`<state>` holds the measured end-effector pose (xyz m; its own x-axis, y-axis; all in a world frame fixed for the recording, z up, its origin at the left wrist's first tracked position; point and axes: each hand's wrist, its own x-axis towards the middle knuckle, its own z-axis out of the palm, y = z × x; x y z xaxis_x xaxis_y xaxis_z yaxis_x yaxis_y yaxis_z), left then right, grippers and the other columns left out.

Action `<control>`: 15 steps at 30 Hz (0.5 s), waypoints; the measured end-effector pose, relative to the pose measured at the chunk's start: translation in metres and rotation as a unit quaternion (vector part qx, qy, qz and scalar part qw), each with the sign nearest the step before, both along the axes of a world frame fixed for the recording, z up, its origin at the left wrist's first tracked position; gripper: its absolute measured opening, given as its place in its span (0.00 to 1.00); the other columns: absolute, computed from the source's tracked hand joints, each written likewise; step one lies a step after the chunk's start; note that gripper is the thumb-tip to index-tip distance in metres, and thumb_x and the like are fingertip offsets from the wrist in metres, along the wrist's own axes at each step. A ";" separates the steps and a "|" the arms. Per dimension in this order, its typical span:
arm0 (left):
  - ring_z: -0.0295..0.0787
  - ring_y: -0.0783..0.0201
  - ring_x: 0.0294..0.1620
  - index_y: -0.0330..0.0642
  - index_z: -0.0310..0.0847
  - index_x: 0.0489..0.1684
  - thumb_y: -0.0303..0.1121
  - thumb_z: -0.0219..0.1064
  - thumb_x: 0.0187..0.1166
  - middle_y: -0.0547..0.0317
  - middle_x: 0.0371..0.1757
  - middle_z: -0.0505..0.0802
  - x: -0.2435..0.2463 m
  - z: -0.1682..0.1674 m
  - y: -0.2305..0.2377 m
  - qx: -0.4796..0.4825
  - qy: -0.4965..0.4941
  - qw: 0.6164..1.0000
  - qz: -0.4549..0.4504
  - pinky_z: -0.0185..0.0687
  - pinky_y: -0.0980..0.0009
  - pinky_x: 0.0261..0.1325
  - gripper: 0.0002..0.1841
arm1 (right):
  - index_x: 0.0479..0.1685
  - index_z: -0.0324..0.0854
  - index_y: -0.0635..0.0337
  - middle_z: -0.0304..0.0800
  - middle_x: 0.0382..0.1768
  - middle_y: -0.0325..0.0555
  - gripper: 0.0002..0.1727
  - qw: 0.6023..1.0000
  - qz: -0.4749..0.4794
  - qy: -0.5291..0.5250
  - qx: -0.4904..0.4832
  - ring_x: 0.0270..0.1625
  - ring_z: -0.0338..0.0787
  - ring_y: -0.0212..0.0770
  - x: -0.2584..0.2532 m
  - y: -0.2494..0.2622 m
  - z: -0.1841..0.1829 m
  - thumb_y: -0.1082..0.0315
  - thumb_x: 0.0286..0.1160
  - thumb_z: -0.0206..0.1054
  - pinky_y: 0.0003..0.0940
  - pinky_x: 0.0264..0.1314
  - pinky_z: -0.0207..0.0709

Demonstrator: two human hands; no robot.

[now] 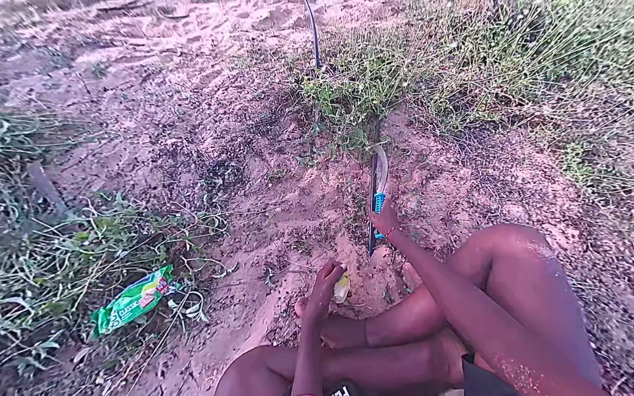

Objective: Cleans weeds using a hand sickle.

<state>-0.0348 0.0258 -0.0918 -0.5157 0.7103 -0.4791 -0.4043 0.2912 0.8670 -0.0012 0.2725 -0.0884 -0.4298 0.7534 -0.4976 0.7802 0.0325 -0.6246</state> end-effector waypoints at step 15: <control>0.89 0.68 0.28 0.36 0.80 0.51 0.35 0.48 0.88 0.58 0.32 0.90 -0.004 -0.005 -0.003 0.029 -0.057 0.997 0.035 0.88 0.71 0.33 0.15 | 0.81 0.62 0.73 0.79 0.70 0.73 0.37 0.999 -0.018 0.038 0.017 0.71 0.84 0.64 -0.093 0.099 0.028 0.62 0.78 0.72 0.59 0.72 0.76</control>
